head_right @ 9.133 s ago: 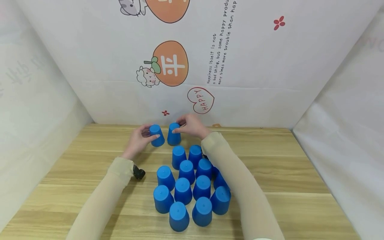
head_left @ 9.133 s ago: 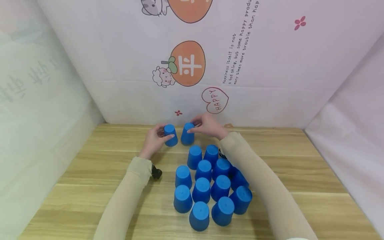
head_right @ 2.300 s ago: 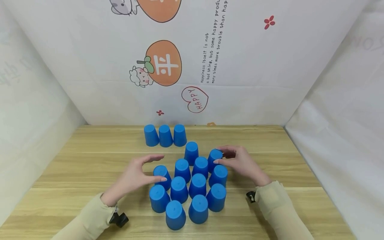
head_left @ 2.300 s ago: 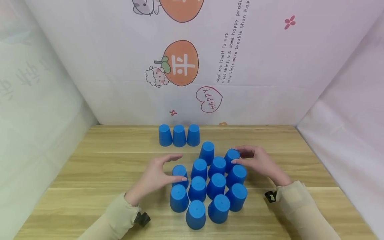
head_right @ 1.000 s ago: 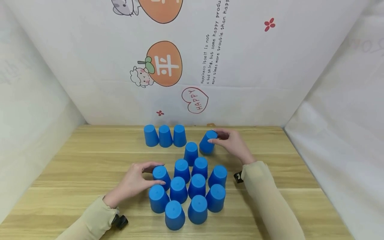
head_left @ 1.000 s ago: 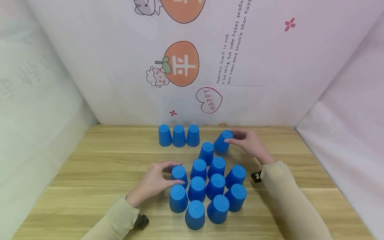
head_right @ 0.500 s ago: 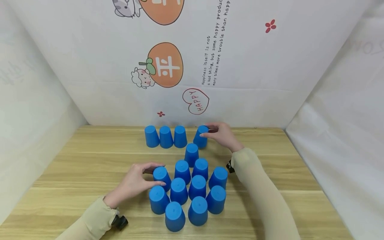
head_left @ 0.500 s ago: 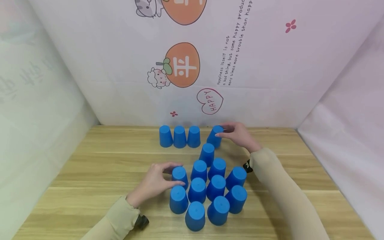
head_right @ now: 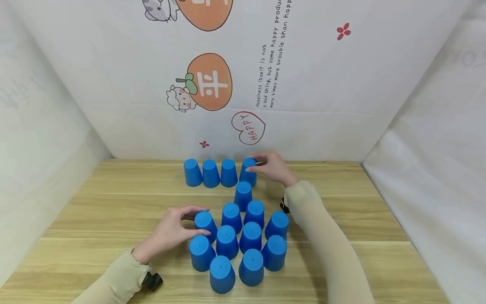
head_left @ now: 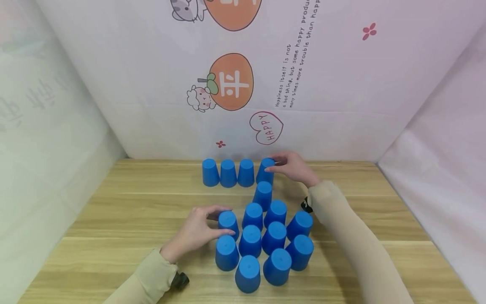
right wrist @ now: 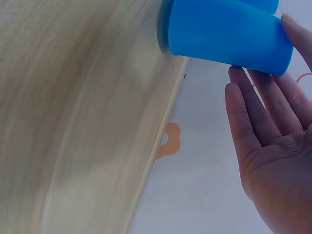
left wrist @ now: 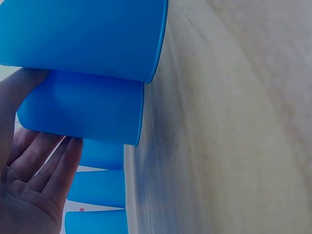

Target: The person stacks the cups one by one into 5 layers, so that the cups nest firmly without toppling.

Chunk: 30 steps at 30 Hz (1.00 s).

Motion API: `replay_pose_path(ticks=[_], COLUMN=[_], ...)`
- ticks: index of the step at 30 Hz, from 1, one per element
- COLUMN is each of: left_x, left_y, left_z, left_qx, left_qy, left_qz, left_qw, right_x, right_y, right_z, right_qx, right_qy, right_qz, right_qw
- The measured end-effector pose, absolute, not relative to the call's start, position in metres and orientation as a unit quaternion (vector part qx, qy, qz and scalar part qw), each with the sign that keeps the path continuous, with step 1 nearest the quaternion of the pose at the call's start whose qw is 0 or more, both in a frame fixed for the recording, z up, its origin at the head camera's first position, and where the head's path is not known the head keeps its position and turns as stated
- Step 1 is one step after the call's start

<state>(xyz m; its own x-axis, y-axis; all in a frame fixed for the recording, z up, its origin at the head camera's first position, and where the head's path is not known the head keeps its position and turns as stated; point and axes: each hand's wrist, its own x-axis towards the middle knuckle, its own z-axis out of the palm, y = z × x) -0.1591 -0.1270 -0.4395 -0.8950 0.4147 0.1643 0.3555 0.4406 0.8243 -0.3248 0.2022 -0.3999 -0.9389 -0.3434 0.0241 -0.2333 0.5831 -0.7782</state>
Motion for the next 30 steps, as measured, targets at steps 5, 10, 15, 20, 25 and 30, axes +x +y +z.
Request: replay_pose_path(ticks=[5,10,15,20,25,30], left_x=[-0.159,-0.159,-0.159,-0.158,-0.158,-0.158], left_y=[-0.127,-0.126,-0.127,-0.127,-0.127,-0.127], left_z=[-0.439,-0.439,-0.438,-0.438,-0.437,-0.438], left_qx=[0.229,0.231,0.233,0.233,0.232,0.232], left_qy=[0.849,0.845,0.842,0.841,0.842,0.842], left_qz=[0.475,0.481,0.485,0.487,0.486,0.486], left_qw=[0.032,0.033,0.032,0.03,0.03,0.032], right_x=[-0.326,-0.324,-0.321,-0.312,-0.297,-0.278], right_y=[0.199,0.198,0.207,0.224,0.243,0.26], right_z=[-0.4,-0.4,-0.401,-0.394,-0.389,-0.39], right_qx=[-0.169,-0.173,-0.174,-0.171,-0.172,-0.172], right_qy=[0.886,0.884,0.879,0.877,0.875,0.873], right_qz=[-0.426,-0.426,-0.439,-0.446,-0.45,-0.455], right_qw=[0.069,0.08,0.072,0.053,0.047,0.045])
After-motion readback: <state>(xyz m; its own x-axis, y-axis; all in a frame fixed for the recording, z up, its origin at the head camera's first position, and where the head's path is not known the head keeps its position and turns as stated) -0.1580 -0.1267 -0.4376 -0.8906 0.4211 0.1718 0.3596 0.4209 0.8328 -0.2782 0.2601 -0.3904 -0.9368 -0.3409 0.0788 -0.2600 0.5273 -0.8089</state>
